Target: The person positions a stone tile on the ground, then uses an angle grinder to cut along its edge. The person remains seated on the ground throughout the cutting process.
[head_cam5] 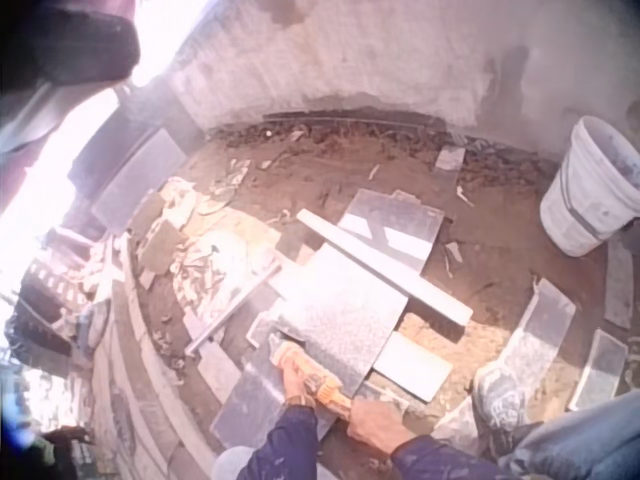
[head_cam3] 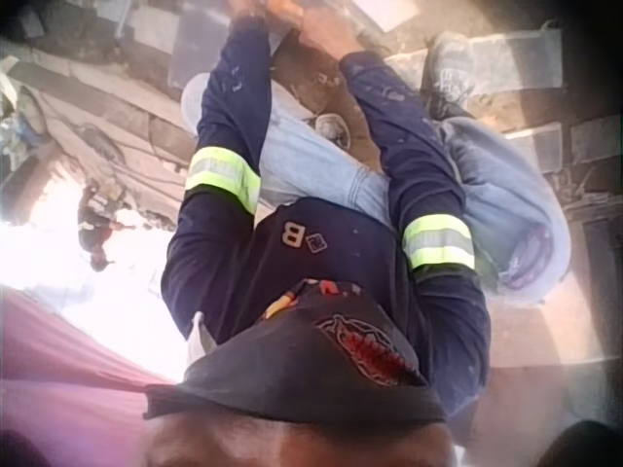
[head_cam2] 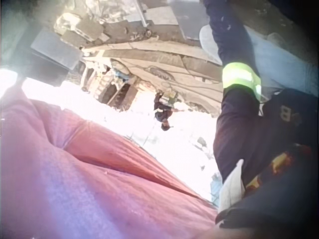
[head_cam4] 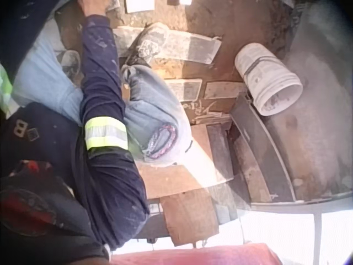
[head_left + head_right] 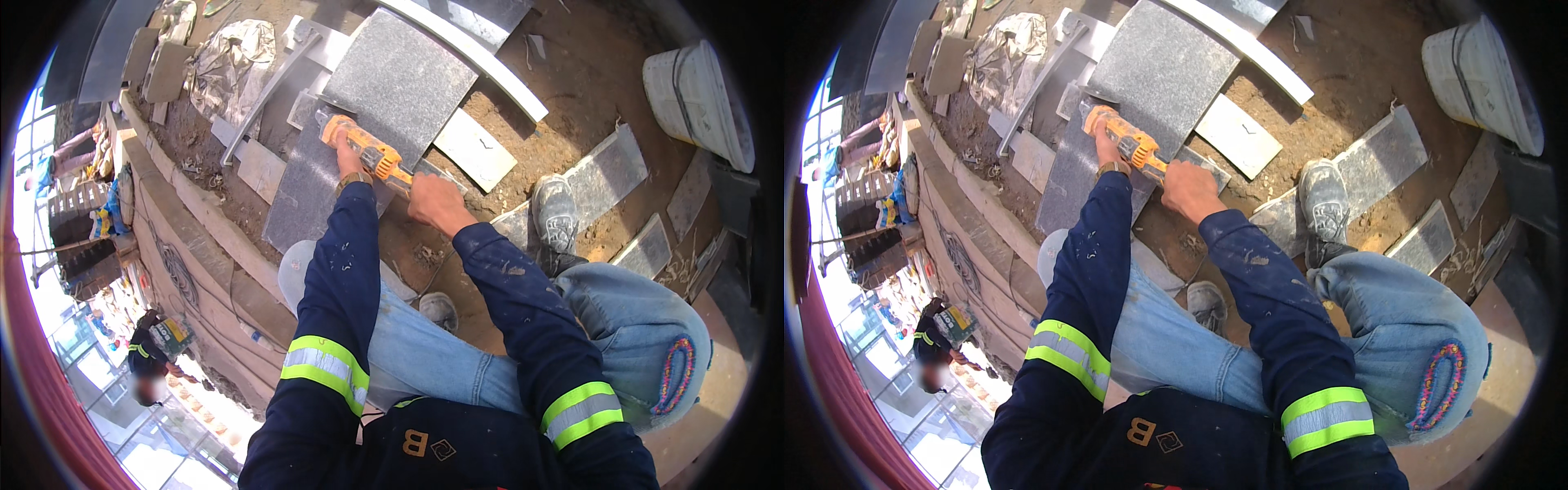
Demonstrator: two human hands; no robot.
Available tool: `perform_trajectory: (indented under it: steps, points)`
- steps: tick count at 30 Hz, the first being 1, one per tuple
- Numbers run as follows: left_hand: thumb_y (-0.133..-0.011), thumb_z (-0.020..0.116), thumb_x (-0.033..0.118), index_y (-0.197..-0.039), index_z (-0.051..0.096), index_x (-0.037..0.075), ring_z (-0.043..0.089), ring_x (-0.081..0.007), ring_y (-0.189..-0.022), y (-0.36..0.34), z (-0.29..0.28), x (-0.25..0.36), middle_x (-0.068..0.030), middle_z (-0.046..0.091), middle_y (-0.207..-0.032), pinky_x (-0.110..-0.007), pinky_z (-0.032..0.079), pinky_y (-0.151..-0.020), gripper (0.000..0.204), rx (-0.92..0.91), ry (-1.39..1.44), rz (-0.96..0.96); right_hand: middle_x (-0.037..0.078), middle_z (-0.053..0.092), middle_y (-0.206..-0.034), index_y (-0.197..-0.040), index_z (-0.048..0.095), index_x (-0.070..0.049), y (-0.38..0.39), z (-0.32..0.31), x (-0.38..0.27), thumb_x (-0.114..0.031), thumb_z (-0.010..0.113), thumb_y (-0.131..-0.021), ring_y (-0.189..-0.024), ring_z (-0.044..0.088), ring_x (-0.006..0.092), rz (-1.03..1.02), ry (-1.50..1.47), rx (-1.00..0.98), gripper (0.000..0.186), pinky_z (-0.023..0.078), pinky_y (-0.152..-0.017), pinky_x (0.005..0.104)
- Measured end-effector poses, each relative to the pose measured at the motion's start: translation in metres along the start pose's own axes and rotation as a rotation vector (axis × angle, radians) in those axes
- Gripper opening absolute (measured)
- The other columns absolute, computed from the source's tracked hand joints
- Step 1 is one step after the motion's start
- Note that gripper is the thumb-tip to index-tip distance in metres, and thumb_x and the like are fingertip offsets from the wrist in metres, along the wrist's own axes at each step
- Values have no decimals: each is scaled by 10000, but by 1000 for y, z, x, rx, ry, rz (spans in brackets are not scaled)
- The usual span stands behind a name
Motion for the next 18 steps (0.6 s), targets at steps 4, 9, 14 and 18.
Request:
perform_trajectory:
  steps: [4,9,14,18]
  points:
    - [-909,530,551,-1234,517,51,661,-342,-838,6,8,-7,-144,628,-1006,-476,562,-760,597,7,20,-13,283,674,-888,-944,616,75,1,0,6,-82,571,-761,-848,679,410,19,-2,-4,245,538,-732,467]
    - [-913,533,540,-1253,512,53,660,-333,-881,7,6,0,-137,623,-1047,-476,557,-787,594,-8,12,12,280,673,-878,-938,611,71,4,-2,0,-80,565,-765,-838,676,415,-3,0,15,235,536,-728,472]
    - [-916,528,545,-1263,514,59,659,-324,-910,14,11,-3,-130,620,-1076,-472,551,-807,597,5,3,-13,275,673,-872,-931,607,63,4,-2,4,-87,561,-772,-839,675,416,-2,16,21,223,537,-734,475]
    - [-916,526,550,-1263,518,63,660,-321,-905,8,3,0,-127,622,-1074,-469,549,-808,599,-11,-2,4,280,672,-880,-935,607,64,6,-2,-1,-90,555,-775,-846,674,416,-10,21,16,227,538,-740,479]
Point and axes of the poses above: each hand's wrist, its own y-axis away from the middle knuckle, its own z-axis out of the palm, x = y × z, the point moved 7 cm from there along -y, towards the middle knuckle
